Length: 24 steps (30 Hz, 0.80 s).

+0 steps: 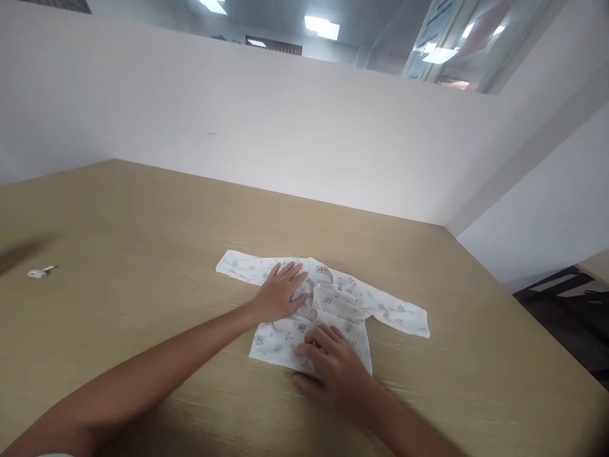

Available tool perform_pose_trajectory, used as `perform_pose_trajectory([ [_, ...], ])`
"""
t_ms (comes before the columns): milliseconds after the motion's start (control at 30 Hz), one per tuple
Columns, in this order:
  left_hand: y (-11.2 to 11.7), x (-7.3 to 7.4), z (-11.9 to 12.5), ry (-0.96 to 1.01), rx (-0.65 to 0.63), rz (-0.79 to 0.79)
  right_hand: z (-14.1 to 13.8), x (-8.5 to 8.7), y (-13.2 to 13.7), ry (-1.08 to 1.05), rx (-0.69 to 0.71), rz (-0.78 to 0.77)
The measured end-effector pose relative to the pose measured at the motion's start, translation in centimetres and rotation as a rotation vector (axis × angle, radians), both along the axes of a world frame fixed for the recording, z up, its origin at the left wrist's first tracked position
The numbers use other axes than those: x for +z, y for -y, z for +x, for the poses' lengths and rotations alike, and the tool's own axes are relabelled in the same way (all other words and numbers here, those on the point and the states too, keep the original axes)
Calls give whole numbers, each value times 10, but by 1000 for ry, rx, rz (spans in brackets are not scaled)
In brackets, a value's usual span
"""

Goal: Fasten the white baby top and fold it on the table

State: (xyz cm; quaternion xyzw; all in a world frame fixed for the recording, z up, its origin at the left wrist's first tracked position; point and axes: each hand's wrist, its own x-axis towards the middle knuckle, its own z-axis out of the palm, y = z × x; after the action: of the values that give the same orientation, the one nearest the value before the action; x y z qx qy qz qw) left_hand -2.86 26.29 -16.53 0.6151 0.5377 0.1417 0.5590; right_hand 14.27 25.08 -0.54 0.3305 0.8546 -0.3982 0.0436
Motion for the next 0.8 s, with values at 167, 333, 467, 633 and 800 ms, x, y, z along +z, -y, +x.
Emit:
perform_pose_trajectory([
  [167, -1, -2, 1, 5, 13, 0, -10, -10, 11, 43, -23, 65],
  [333, 0, -3, 2, 11, 16, 8, -13, -5, 11, 83, -94, -5],
  [467, 0, -3, 2, 14, 15, 13, -10, -1, 9, 81, -123, -68],
  [633, 0, -4, 2, 20, 18, 15, -4, -2, 7, 62, -80, -73],
  [800, 0, -5, 3, 23, 22, 18, -6, -4, 8, 68, -100, -73],
])
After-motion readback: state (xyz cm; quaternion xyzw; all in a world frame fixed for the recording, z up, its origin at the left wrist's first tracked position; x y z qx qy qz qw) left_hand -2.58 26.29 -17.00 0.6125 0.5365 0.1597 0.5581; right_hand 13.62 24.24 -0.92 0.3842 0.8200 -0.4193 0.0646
